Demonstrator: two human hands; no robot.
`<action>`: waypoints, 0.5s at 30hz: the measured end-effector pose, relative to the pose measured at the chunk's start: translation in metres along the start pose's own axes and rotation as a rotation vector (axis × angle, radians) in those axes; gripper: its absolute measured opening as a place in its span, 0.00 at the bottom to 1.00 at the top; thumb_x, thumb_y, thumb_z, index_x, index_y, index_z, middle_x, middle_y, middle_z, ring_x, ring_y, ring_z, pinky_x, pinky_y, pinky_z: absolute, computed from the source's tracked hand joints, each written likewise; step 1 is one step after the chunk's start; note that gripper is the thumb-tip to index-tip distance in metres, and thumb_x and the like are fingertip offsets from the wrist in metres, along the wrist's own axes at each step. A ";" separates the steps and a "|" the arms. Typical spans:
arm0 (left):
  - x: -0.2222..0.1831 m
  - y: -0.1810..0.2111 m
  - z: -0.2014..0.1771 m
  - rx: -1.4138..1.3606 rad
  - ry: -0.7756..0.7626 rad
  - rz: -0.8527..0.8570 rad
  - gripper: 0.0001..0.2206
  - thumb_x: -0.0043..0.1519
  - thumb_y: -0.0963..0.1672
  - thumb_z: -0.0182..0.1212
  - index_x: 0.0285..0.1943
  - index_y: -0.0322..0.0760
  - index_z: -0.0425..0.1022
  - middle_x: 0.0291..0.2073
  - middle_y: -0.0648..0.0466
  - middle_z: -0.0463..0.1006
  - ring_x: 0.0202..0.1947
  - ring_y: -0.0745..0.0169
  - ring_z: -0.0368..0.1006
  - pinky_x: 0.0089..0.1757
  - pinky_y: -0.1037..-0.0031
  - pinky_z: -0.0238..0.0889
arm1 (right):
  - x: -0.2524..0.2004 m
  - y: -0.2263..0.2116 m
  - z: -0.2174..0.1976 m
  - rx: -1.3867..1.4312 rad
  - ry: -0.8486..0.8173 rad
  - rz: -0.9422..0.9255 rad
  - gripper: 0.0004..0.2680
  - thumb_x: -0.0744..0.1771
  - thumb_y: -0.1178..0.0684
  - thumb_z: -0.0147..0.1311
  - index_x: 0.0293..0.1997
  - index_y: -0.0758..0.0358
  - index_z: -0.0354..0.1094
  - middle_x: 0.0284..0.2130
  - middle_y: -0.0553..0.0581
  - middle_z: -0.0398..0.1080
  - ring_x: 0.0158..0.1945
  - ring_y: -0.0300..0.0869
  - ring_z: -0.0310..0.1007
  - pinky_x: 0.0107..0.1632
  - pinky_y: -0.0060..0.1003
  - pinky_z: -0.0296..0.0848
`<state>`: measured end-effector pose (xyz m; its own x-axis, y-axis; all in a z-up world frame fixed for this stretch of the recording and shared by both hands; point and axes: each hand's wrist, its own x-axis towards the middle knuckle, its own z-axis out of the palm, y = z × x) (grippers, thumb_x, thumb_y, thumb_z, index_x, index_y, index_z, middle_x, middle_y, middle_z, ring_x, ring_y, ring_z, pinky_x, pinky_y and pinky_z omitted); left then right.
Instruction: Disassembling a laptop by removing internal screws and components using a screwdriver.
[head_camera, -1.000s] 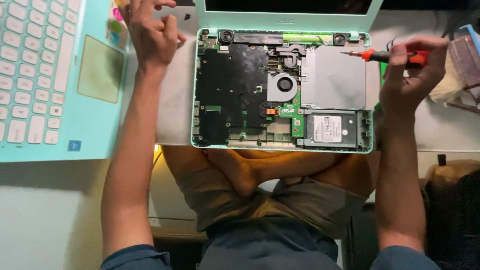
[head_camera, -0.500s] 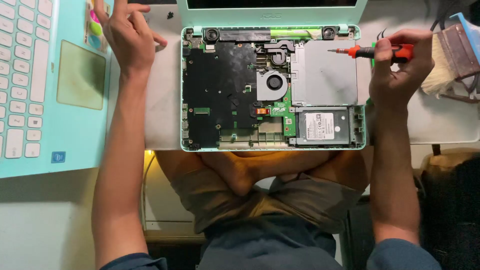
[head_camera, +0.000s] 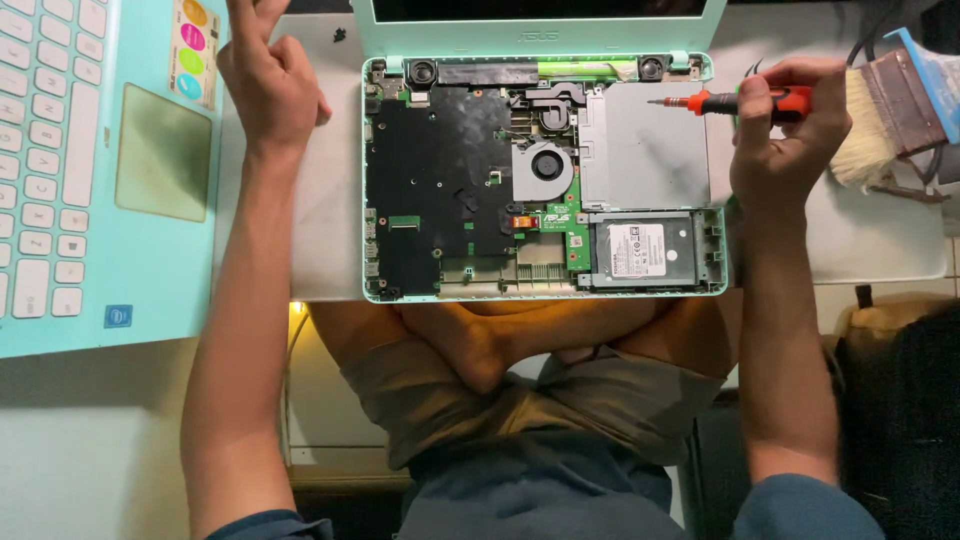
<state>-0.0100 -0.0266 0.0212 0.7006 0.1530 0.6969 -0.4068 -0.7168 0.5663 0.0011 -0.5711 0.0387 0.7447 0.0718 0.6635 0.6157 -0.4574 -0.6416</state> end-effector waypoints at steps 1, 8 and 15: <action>-0.001 -0.003 0.001 -0.023 -0.031 -0.013 0.37 0.66 0.29 0.36 0.87 0.40 0.57 0.75 0.39 0.91 0.12 0.44 0.80 0.13 0.70 0.57 | 0.000 -0.002 0.000 0.064 -0.015 0.060 0.05 0.84 0.60 0.57 0.60 0.70 0.64 0.39 0.67 0.74 0.30 0.48 0.71 0.35 0.41 0.68; 0.003 0.001 -0.002 -0.055 -0.028 0.183 0.14 0.76 0.29 0.46 0.54 0.25 0.78 0.51 0.37 0.75 0.41 0.36 0.97 0.29 0.71 0.74 | 0.002 0.001 0.004 0.126 -0.005 0.078 0.05 0.84 0.59 0.55 0.60 0.69 0.63 0.42 0.67 0.72 0.30 0.46 0.69 0.32 0.38 0.65; -0.003 -0.003 0.008 -0.083 0.002 0.089 0.25 0.73 0.26 0.46 0.67 0.30 0.87 0.74 0.43 0.67 0.60 0.37 0.80 0.46 0.60 1.03 | 0.006 -0.012 0.009 0.270 0.024 0.200 0.10 0.81 0.51 0.64 0.58 0.61 0.62 0.33 0.58 0.64 0.26 0.41 0.63 0.28 0.37 0.59</action>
<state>-0.0057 -0.0307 0.0140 0.6585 0.0925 0.7469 -0.5146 -0.6688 0.5365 0.0010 -0.5571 0.0470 0.8537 -0.0178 0.5205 0.5059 -0.2090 -0.8369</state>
